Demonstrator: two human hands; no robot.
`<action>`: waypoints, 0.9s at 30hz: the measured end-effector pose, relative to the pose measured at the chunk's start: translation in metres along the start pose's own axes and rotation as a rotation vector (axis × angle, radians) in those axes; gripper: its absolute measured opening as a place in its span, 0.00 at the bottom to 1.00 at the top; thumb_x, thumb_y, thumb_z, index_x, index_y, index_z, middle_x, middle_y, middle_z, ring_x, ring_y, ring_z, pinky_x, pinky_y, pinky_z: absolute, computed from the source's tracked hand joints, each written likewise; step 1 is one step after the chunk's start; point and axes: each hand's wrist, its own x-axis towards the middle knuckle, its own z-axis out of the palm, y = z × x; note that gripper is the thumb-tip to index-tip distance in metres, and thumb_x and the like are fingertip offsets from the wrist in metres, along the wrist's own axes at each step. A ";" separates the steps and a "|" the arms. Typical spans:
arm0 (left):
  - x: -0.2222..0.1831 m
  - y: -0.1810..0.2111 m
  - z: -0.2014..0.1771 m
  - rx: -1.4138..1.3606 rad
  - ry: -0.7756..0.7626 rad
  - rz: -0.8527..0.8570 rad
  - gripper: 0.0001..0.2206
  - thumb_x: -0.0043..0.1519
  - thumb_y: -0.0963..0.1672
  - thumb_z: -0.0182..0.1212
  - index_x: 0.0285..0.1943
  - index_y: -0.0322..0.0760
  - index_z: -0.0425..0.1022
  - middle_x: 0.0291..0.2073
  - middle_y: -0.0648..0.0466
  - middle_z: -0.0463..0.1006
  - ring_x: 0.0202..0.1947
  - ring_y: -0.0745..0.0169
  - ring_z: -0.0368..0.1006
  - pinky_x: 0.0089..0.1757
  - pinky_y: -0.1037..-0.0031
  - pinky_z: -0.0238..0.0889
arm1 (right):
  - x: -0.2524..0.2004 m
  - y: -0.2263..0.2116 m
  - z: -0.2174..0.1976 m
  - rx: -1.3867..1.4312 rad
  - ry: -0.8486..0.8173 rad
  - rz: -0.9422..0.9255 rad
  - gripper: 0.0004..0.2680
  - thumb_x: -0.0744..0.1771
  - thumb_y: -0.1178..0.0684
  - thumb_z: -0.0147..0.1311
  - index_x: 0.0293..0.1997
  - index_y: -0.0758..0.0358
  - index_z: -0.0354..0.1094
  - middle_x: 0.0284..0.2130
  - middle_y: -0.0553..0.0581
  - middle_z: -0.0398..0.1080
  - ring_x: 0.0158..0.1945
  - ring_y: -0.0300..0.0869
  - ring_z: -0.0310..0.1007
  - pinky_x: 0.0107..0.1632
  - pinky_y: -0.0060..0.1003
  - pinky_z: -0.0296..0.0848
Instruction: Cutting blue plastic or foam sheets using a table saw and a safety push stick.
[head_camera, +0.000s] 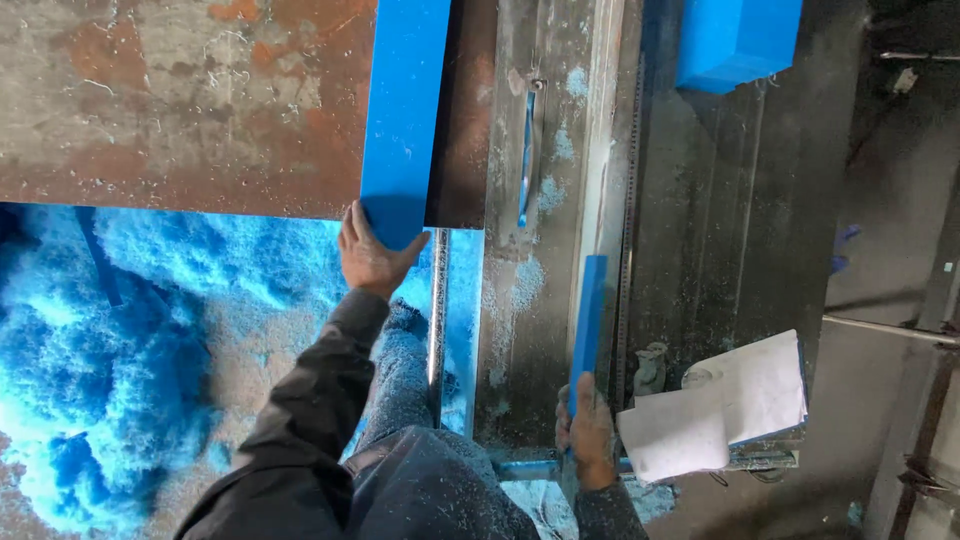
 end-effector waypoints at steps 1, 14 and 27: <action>0.003 0.005 0.006 -0.001 0.003 0.007 0.53 0.56 0.63 0.70 0.82 0.33 0.47 0.76 0.39 0.54 0.75 0.37 0.52 0.71 0.46 0.50 | -0.008 0.003 0.007 0.005 0.001 -0.006 0.24 0.65 0.25 0.45 0.35 0.61 0.63 0.16 0.51 0.58 0.12 0.40 0.56 0.15 0.38 0.55; -0.154 -0.014 -0.009 0.087 -0.072 -0.210 0.69 0.37 0.59 0.83 0.81 0.32 0.34 0.64 0.31 0.57 0.62 0.28 0.56 0.56 0.37 0.57 | -0.051 0.053 0.113 -0.510 -0.109 -0.534 0.18 0.64 0.39 0.66 0.44 0.66 0.70 0.33 0.57 0.74 0.37 0.45 0.76 0.41 0.46 0.75; -0.308 -0.034 0.009 -0.408 -0.277 -0.194 0.59 0.44 0.62 0.74 0.77 0.28 0.47 0.58 0.32 0.62 0.56 0.33 0.67 0.49 0.48 0.71 | -0.109 0.130 0.043 -0.368 -0.127 -0.472 0.17 0.65 0.44 0.66 0.47 0.63 0.64 0.29 0.55 0.66 0.34 0.43 0.72 0.38 0.51 0.75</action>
